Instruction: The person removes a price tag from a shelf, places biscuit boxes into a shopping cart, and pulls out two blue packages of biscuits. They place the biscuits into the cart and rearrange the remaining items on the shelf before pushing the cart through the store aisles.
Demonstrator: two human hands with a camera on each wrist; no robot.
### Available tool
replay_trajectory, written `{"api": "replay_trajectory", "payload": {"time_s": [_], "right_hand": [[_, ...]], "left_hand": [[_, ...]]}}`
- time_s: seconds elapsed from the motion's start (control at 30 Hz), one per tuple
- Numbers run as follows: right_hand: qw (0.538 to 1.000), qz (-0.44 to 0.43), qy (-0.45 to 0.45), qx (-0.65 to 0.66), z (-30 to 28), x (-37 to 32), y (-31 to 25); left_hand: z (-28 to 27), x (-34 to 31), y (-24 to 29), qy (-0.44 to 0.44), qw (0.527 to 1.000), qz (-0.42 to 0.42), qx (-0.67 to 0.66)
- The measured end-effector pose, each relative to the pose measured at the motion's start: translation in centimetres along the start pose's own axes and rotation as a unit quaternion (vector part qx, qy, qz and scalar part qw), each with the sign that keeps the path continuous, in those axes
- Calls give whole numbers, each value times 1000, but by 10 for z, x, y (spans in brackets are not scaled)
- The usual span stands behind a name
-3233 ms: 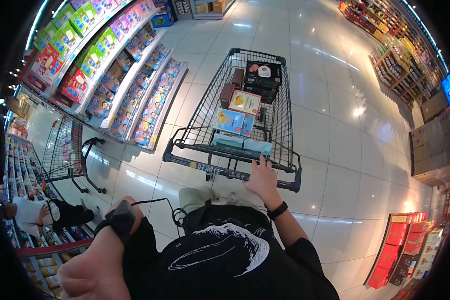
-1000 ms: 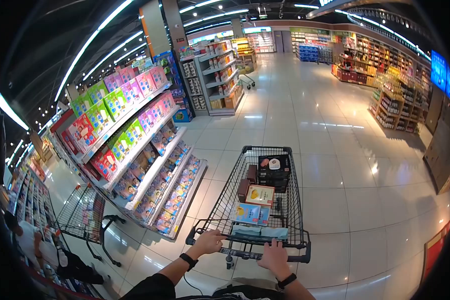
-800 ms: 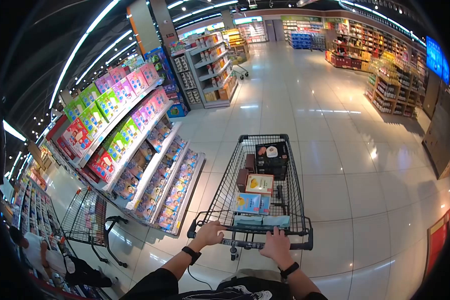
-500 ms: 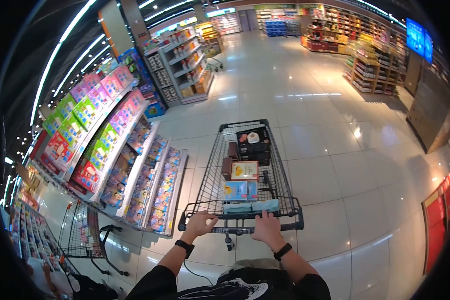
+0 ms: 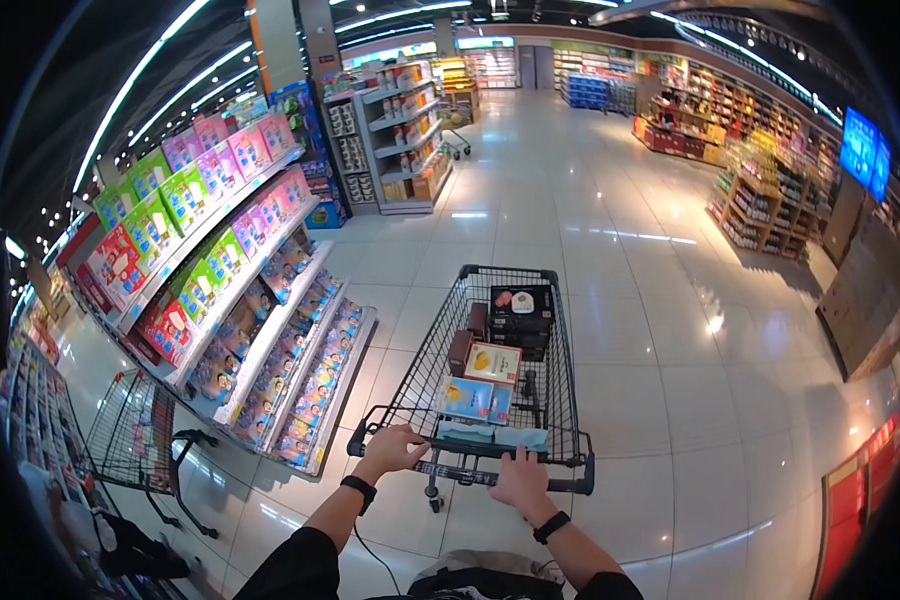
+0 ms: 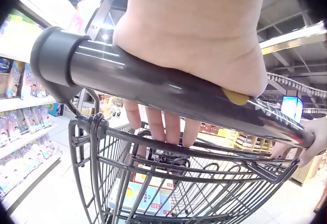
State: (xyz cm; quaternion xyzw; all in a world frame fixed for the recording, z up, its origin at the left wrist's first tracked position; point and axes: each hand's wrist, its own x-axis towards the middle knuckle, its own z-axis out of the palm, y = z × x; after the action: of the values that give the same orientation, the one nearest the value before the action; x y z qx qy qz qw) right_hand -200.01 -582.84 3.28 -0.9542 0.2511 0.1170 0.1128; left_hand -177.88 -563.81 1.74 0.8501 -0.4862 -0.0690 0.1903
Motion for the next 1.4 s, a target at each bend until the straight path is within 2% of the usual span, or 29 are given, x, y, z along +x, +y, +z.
{"api": "replay_trajectory", "payload": {"time_s": [0.27,0.43,0.53,0.73,0.93,1.1,1.3,1.33,1.37,1.4], "right_hand": [[1000,-7,6,-10,-11,31,-5],[1000,-11,13,3,-15,51,-5],[998,-11,60,7,-15,66,-5],[998,-3,53,14,-24,97,-6],[999,8,24,29,-41,132,-8],[999,-8,27,18,-49,170,-3],[999,13,11,30,-60,217,3],[999,5,45,30,-55,224,7],[999,0,42,31,-55,234,10],[999,3,20,31,-57,241,13]], "left_hand": [[-12,31,-11,-33,998,-43,9],[-6,54,-29,16,999,-26,19],[-12,68,-33,9,999,-36,19],[-13,101,-53,6,999,-47,21],[-18,141,-72,44,999,-19,1],[-25,182,-86,40,999,-18,-3],[-29,230,-103,35,999,2,-9],[-33,236,-102,26,999,-6,-22],[-31,245,-107,25,999,-12,-20],[-29,253,-112,58,998,30,-4]]}}
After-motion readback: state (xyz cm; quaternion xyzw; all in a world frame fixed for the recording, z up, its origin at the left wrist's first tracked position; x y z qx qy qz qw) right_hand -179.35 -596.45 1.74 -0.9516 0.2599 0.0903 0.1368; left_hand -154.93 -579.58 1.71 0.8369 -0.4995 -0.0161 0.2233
